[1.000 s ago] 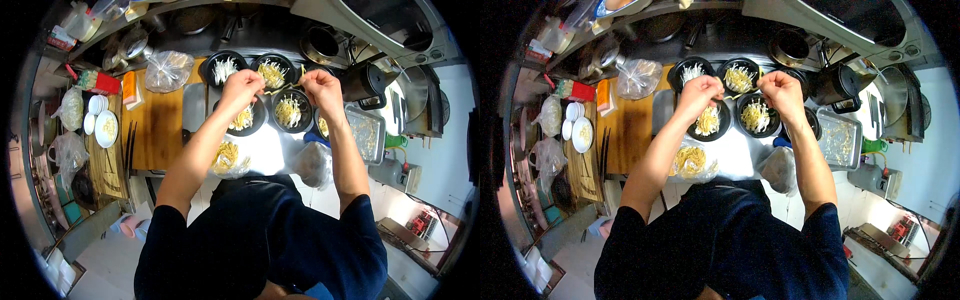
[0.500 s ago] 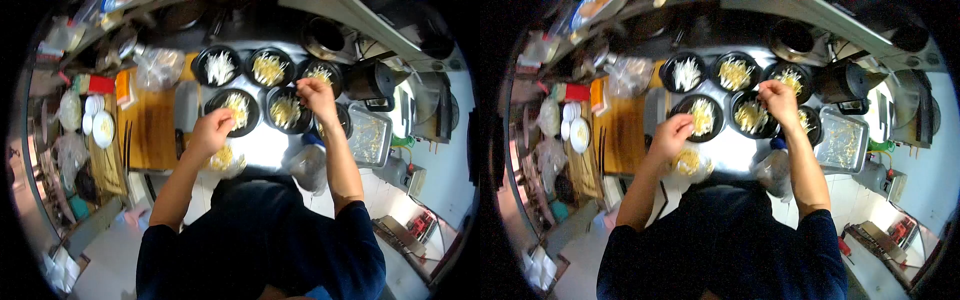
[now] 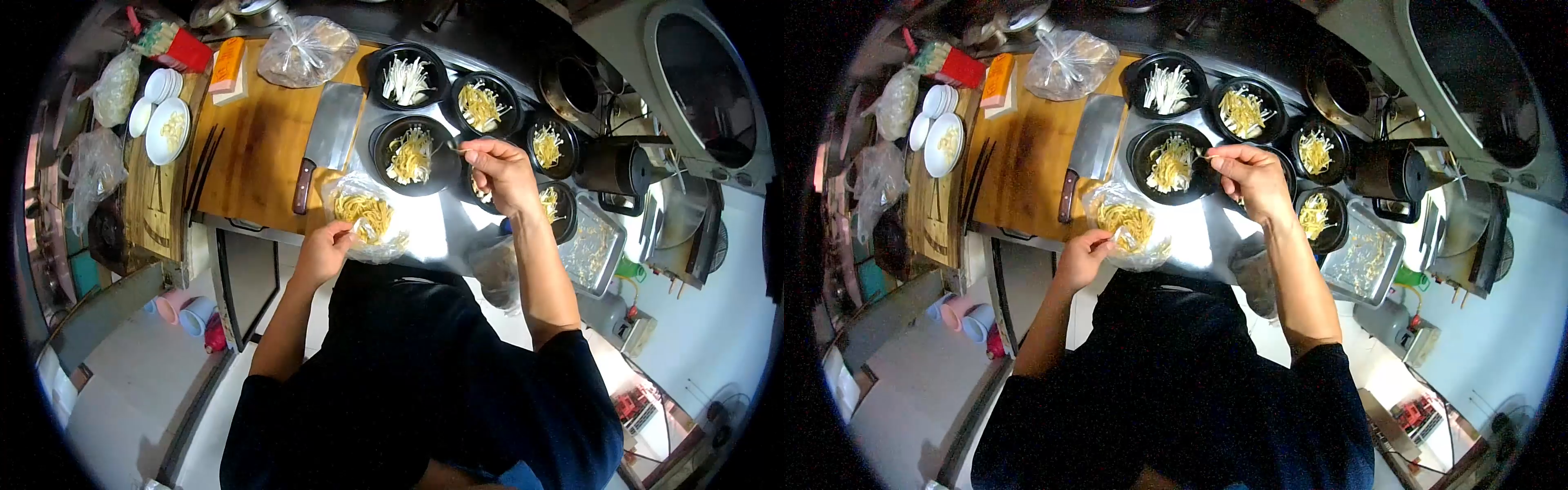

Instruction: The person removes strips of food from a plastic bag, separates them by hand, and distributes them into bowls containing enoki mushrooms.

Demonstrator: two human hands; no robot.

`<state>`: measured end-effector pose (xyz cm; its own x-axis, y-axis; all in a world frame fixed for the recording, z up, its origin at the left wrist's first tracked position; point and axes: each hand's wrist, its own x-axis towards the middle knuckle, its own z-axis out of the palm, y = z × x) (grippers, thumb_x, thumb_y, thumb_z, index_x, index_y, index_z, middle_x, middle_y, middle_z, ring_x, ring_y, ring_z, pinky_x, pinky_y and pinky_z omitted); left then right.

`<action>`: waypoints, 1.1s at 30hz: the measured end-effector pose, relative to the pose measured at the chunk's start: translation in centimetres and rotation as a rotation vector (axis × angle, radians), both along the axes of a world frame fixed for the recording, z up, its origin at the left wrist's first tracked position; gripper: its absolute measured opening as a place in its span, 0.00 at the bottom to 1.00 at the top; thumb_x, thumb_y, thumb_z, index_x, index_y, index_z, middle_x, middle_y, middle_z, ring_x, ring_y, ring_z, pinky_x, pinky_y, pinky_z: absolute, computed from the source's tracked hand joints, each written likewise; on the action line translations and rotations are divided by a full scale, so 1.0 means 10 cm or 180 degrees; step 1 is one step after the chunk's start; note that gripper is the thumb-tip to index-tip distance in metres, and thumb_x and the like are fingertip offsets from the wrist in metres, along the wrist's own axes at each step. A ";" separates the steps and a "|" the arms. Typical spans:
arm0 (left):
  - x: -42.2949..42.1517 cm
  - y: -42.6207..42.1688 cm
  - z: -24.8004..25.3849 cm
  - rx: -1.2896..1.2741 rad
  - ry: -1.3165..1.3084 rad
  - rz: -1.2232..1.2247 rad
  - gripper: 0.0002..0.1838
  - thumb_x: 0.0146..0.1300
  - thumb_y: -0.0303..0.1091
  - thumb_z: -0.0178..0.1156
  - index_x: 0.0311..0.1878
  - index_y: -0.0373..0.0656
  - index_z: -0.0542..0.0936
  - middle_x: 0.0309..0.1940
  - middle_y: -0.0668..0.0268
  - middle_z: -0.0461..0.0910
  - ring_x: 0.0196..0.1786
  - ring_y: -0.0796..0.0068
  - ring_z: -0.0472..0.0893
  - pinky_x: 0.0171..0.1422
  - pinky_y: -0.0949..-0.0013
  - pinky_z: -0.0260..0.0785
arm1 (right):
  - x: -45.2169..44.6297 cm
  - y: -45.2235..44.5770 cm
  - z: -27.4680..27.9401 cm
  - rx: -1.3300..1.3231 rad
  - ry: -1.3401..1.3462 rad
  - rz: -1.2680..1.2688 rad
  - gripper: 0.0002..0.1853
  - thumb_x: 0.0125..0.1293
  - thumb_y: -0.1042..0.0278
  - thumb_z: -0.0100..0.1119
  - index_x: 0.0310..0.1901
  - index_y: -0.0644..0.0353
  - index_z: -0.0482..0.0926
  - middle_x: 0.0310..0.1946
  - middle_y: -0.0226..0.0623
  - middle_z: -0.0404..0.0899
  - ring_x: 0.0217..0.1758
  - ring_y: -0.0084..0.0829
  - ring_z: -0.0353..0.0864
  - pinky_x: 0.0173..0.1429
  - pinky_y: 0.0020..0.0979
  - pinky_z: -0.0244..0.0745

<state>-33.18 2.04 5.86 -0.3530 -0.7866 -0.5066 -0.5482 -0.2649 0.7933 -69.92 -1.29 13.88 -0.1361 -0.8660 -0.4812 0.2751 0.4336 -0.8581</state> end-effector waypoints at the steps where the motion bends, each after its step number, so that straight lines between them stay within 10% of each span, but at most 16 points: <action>1: 0.05 0.01 -0.04 -0.0027 -0.0097 -0.0031 0.15 0.72 0.34 0.68 0.56 0.35 0.84 0.42 0.58 0.90 0.43 0.72 0.86 0.51 0.68 0.77 | 0.02 -0.05 0.03 -0.0009 0.0020 0.0039 0.07 0.71 0.74 0.70 0.48 0.64 0.89 0.30 0.27 0.85 0.22 0.16 0.74 0.24 0.20 0.65; 12: 0.21 0.43 -0.08 -0.0088 -0.0130 0.0404 0.16 0.69 0.35 0.69 0.55 0.35 0.85 0.41 0.52 0.90 0.43 0.59 0.90 0.52 0.61 0.81 | 0.13 -0.95 0.10 -0.0323 0.0111 0.0223 0.09 0.73 0.74 0.67 0.51 0.66 0.86 0.32 0.29 0.85 0.23 0.16 0.74 0.24 0.20 0.64; 18: 0.20 0.54 -0.13 -0.0164 -0.0238 0.0468 0.16 0.68 0.36 0.69 0.54 0.37 0.85 0.41 0.52 0.90 0.44 0.55 0.90 0.52 0.58 0.81 | 0.19 -1.25 0.00 -0.0357 0.1997 0.0325 0.18 0.70 0.76 0.66 0.60 0.68 0.84 0.36 0.35 0.87 0.29 0.21 0.83 0.32 0.23 0.77; 28: 0.09 0.22 -0.45 0.0136 -0.1333 0.0608 0.22 0.68 0.53 0.67 0.46 0.42 0.86 0.42 0.48 0.88 0.49 0.43 0.87 0.54 0.47 0.78 | 1.37 0.50 -0.71 -0.0300 0.1126 0.2261 0.12 0.76 0.78 0.60 0.57 0.65 0.85 0.40 0.32 0.88 0.35 0.20 0.83 0.39 0.26 0.80; 29: 0.07 0.22 -0.49 0.0065 -0.1246 0.0609 0.20 0.67 0.52 0.68 0.47 0.42 0.86 0.42 0.49 0.88 0.49 0.43 0.87 0.55 0.47 0.78 | 1.46 0.55 -0.84 -0.0684 0.1572 0.2301 0.13 0.71 0.75 0.64 0.56 0.60 0.87 0.41 0.52 0.89 0.43 0.39 0.91 0.48 0.40 0.85; 33: 0.04 0.24 -0.52 -0.0247 -0.1265 0.0552 0.17 0.66 0.45 0.70 0.50 0.44 0.85 0.43 0.51 0.89 0.49 0.44 0.87 0.56 0.48 0.78 | 1.56 0.58 -0.97 -0.0640 0.3128 0.2035 0.12 0.67 0.72 0.65 0.51 0.60 0.86 0.47 0.53 0.88 0.46 0.53 0.89 0.51 0.48 0.85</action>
<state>-32.76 4.48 0.62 -0.0021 -0.8581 -0.5134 -0.7675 -0.3277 0.5509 -54.31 4.51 4.16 0.1132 -0.9590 -0.2598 -0.7560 0.0865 -0.6488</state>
